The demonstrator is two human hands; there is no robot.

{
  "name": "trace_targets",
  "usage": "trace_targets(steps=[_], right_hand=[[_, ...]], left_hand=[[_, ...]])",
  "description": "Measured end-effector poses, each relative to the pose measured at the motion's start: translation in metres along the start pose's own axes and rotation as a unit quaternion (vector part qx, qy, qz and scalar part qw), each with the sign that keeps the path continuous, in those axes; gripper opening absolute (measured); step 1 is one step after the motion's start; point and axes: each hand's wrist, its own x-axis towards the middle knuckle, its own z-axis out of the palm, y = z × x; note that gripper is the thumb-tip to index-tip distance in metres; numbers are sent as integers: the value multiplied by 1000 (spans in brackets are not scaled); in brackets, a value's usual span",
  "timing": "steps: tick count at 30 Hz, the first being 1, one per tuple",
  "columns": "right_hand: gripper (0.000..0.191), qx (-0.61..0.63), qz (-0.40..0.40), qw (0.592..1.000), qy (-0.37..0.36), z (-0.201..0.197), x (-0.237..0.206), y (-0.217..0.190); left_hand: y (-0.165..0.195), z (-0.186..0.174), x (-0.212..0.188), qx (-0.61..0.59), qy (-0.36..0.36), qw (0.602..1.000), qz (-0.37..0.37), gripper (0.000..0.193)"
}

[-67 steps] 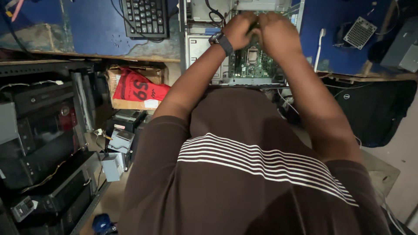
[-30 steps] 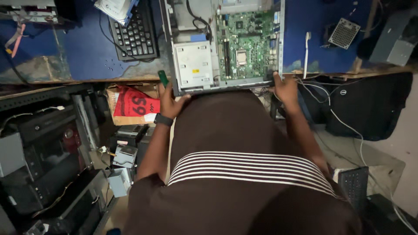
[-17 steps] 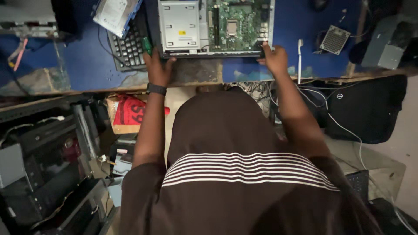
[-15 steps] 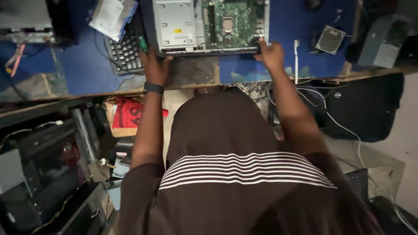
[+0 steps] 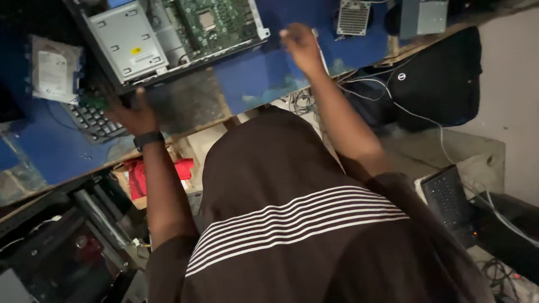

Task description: The person repairs a desktop computer on a workbench. They use a screwdriver to unscrew and remove components from the motherboard inside the open case, lift out a cooling fan assembly, and continue unscrewing parts from the case and a power supply unit on the bench.

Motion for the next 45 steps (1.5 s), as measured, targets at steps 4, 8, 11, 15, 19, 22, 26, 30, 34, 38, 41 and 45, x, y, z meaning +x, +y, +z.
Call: trace_targets(steps=[4, 8, 11, 15, 19, 22, 26, 30, 34, 38, 41, 45], right_hand=[[38, -316, -252, 891, 207, -124, -2, 13], [78, -450, -233, 812, 289, -250, 6, 31], [105, -473, -128, 834, 252, -311, 26, 52], [107, -359, 40, 918, 161, -343, 44, 73], [104, -249, -41, 953, 168, -339, 43, 85], [110, -293, -116, 921, 227, -332, 42, 86], [101, -221, -136, 923, 283, -325, 41, 90], [95, -209, -118, 922, 304, -326, 36, 92], [86, -79, -97, 945, 302, -325, 32, 90], [100, 78, -102, 950, 284, -339, 28, 83], [96, 105, -103, 945, 291, -359, 30, 79], [99, 122, -229, 931, 257, -386, 34, 72]], left_hand=[[4, 14, -41, -47, 61, 995, -61, 78], [27, 34, -103, -27, 5, 999, -24, 65], [47, 40, -139, -36, -39, 998, -29, 61], [66, 53, -160, -70, -32, 997, 0, 60], [66, 58, -177, -16, -43, 999, -25, 59], [66, 64, -189, -113, -107, 980, -122, 61], [76, 71, -202, -109, -76, 988, -75, 57], [80, 70, -207, -50, -72, 995, -41, 56], [80, 67, -209, -42, -55, 998, -2, 55], [81, 64, -214, -63, -118, 987, -92, 55], [78, 62, -216, -74, -88, 993, -31, 53], [71, 64, -219, -99, -115, 987, -51, 55]])
